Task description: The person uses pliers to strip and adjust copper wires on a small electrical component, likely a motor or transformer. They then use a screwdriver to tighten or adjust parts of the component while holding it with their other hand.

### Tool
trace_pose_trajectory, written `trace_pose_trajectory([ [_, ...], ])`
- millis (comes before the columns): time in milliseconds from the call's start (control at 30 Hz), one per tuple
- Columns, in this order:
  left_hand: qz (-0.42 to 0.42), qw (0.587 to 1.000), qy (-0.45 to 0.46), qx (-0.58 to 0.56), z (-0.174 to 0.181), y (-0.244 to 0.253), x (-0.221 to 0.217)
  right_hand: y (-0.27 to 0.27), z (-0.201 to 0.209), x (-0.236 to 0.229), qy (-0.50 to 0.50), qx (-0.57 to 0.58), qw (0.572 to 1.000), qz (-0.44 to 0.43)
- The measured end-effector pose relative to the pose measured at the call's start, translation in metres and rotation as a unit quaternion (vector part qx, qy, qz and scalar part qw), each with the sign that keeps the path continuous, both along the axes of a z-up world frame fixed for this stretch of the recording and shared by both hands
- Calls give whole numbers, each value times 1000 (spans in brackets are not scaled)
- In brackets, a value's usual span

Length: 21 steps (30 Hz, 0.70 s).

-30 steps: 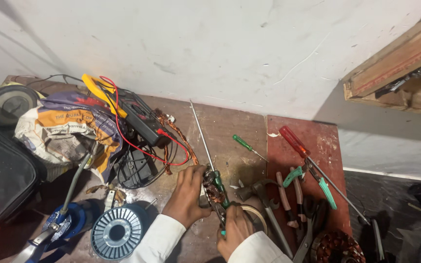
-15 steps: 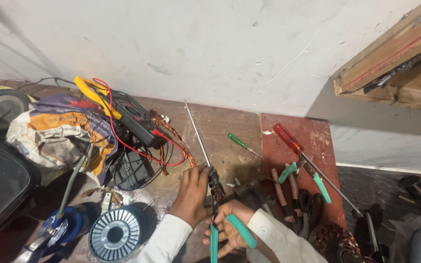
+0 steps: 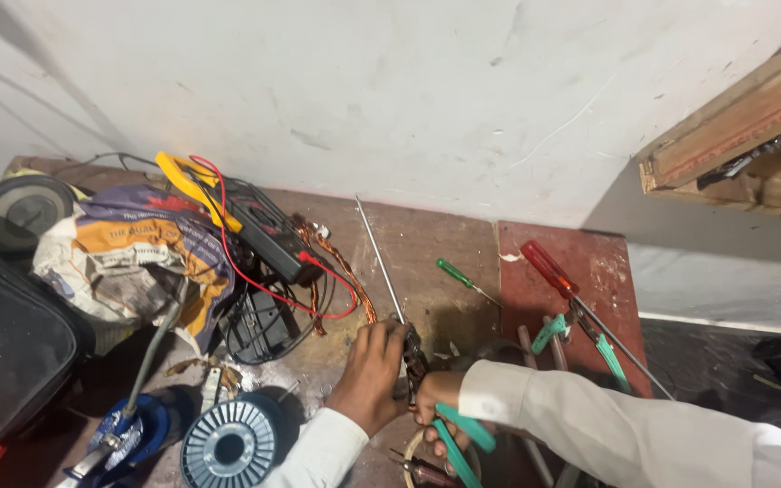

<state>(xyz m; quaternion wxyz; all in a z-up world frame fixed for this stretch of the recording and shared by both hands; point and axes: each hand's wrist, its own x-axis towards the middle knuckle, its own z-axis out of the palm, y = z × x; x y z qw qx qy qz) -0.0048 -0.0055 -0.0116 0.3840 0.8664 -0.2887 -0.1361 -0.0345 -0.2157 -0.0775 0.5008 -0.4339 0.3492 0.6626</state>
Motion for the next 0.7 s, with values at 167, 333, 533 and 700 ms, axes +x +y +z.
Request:
trace_pose_trajectory([
  [167,16,999,0,34,-1,-2,-2,29,26,-67,-476,-317,772,276],
  [333,37,999,-5,7,4,0,-3,48,46,-76,-468,-392,731,305],
  [533,46,999,-18,14,5,-8,-6,36,0,-95,-519,-341,776,108],
  [700,50,999,-7,13,4,-13,-9,13,-12,-79,-90,20,966,-243],
])
